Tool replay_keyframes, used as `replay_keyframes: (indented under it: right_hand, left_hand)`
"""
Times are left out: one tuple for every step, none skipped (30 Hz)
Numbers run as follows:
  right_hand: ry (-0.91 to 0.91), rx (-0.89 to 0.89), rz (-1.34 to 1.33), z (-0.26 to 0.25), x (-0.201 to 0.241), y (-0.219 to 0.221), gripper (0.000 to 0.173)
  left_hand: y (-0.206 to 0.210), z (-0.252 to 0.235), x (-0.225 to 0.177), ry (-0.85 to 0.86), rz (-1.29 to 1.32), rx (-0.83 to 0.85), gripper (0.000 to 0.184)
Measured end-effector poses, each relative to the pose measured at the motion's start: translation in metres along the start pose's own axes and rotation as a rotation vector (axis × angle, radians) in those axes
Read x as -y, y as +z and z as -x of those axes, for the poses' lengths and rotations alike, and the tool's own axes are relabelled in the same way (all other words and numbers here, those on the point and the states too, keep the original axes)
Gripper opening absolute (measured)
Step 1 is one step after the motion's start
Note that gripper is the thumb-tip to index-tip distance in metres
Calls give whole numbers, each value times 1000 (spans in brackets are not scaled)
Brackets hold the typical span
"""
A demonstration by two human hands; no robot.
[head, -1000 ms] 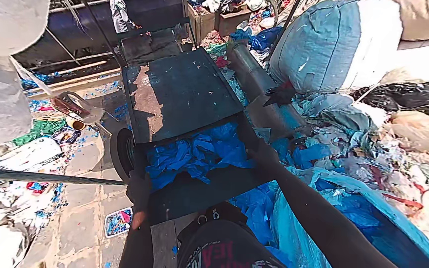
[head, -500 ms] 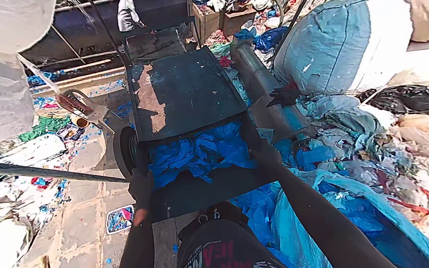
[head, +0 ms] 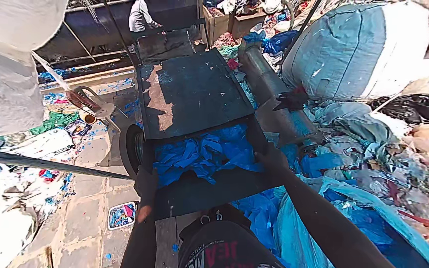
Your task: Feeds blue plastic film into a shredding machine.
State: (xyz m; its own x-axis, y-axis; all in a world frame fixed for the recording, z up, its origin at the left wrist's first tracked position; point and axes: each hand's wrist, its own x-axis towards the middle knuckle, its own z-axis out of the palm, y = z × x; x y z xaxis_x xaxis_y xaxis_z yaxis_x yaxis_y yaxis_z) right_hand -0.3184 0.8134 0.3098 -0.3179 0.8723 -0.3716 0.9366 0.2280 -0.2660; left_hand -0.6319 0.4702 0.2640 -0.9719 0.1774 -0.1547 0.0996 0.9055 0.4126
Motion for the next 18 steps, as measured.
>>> replay_keyframes:
  right_hand:
    - [2, -1, -5, 0, 0, 0, 71]
    - [3, -6, -5, -1, -1, 1, 71]
    - [0, -10, -7, -2, -2, 2, 72]
    - [-5, -12, -10, -3, -2, 2, 74]
    - [-7, -16, -14, -5, -3, 3, 74]
    - [-7, -22, -13, -6, -3, 4, 76]
    - [-3, -32, -10, -7, -3, 5, 76]
    - [6, -44, -2, -6, -2, 6, 76]
    - [19, -51, 11, -5, -1, 6, 74]
    - [26, -54, 29, -3, 0, 6, 72]
    - [26, -59, 45, -2, 1, 5, 71]
    - [24, -62, 60, -2, 2, 6, 69]
    - [25, -64, 68, -2, 2, 6, 68]
    - [23, -70, 70, -3, 2, 7, 66]
    - [22, -75, 66, -3, 2, 7, 65]
    - [20, -81, 62, -4, 2, 8, 65]
    - [22, -80, 57, -4, 2, 8, 64]
    - [24, -79, 53, -3, 2, 7, 64]
  left_hand:
    - [-2, 1, -2, -13, -6, 18, 66]
    - [-3, 1, -2, -21, -10, 24, 66]
    - [-3, 1, -2, -19, -10, 21, 66]
    - [-1, 0, -1, -9, -11, 6, 66]
    - [1, -1, 1, -3, -24, -8, 65]
    - [5, -3, 3, -2, -33, -17, 66]
    - [5, -4, 3, -4, -31, -12, 67]
    - [4, -4, 3, -5, -29, -10, 67]
    - [4, -5, 3, -9, -28, -3, 68]
    - [3, -4, 2, -13, -28, 6, 68]
    - [1, -3, 0, -14, -28, 10, 67]
    - [-1, -1, -1, -13, -23, 13, 67]
    - [-3, 0, -2, -11, -20, 11, 65]
    - [-4, 1, -3, -13, -18, 11, 66]
    - [-5, 1, -3, -15, -14, 11, 66]
    - [-5, 1, -3, -20, -10, 14, 66]
    - [-7, 2, -4, -20, -3, 16, 66]
    - [-8, 3, -5, -21, -6, 19, 65]
